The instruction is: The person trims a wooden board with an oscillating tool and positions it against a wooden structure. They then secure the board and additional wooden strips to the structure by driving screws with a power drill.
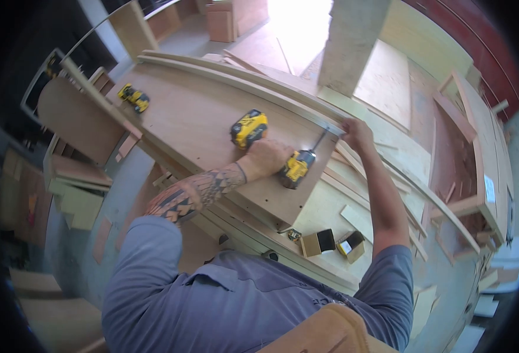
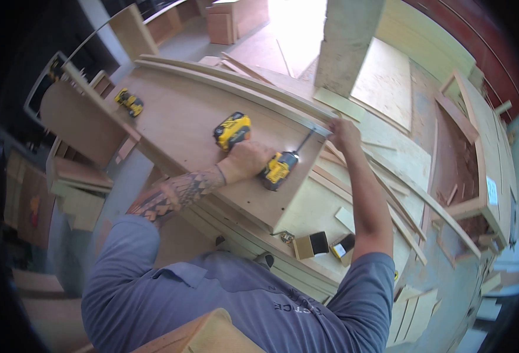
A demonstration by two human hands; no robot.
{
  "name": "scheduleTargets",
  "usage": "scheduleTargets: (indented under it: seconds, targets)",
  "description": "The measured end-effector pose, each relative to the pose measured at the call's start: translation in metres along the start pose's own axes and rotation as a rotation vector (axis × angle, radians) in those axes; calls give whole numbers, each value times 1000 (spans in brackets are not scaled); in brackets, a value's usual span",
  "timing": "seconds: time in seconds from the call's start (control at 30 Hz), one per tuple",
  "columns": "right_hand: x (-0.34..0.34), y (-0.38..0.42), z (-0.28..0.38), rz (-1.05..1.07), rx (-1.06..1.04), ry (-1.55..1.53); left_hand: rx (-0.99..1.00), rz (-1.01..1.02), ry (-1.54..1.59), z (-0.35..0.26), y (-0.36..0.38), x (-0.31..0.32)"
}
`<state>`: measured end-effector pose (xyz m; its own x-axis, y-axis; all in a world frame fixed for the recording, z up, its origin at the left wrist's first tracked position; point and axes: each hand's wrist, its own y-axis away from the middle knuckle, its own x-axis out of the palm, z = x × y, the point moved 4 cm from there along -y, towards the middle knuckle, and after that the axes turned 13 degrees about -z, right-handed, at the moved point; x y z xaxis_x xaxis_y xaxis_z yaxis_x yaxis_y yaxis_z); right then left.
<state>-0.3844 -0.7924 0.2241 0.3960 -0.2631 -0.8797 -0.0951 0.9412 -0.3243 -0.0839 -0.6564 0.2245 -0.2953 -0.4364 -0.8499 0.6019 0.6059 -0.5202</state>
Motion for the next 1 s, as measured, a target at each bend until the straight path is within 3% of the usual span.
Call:
scheduleTargets:
  seconds: [0.23,0.33,0.47,0.53,0.57,0.67,0.7,0.73,0.8,0.93,1.0]
  targets:
    - [-1,-5,6,-18,35,105,-75,-35,17,-3,9,-29]
    - [12,-7,-9,-84,45,90,-134,-84,95,-8,34,-70]
    - [2,-5,5,-16,82,164,-232,-227,231,-2,74,-152]
    - [-8,1,17,-253,113,166,-311,-309,315,13,105,-187]
    - [-8,-1,26,-261,114,169,-304,-315,316,23,122,-204]
    - [-5,4,46,-290,537,-394,-336,-440,405,62,184,-230]
    - [2,13,69,-230,620,-764,-389,-469,492,82,212,-223]
    - [17,19,84,-241,633,-757,-439,-494,581,97,233,-218]
    - [73,31,121,21,777,-1662,-511,-509,709,113,258,-233]
    - [112,78,290,68,859,-1862,-583,-425,731,177,323,-227]
    - [134,91,369,-15,933,-1803,-598,-421,807,204,350,-226]
